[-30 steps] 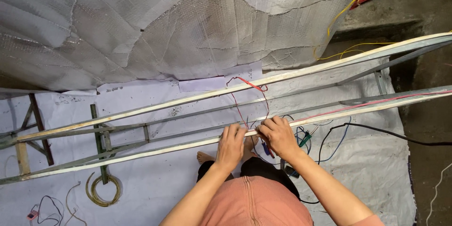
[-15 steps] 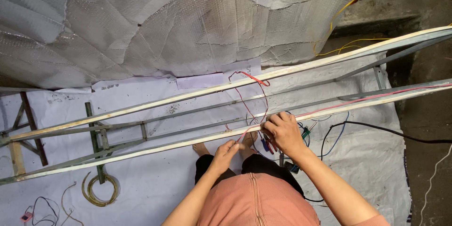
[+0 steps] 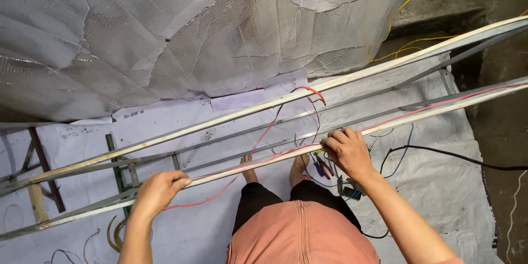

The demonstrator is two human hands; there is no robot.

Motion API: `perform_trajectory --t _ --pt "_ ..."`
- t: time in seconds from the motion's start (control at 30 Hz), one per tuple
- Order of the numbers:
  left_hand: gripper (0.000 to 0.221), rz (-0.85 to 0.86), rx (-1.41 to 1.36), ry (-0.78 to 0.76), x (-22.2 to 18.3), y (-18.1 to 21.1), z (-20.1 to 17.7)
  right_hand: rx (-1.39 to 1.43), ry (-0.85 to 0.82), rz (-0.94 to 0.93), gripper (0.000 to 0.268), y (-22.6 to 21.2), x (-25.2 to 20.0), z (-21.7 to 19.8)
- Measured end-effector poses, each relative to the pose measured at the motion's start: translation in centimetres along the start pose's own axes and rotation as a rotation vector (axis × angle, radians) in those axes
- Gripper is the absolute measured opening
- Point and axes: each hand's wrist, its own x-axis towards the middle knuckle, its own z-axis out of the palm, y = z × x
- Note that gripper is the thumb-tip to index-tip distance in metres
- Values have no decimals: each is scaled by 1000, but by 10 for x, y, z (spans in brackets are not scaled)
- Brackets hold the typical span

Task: Threading and securing electrical wires along a metal frame structure

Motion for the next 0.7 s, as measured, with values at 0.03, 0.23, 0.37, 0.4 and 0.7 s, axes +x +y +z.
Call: perform_trajectory --t 0.03,0.23,0.37,0.4,0.7 --pt "30 -1 1 1 13 -4 12 1 2 0 14 0 0 0" --pt "26 102 36 39 45 -1 41 -143 -111 112 25 -15 -1 11" --pt "27 143 -40 95 52 -7 50 -96 -164 46 31 -40 10 10" --pt "28 163 -91 121 49 -6 48 -42 -174 18 32 -48 14 6" --pt "29 214 -171 120 64 -13 57 37 16 -3 16 -62 13 24"
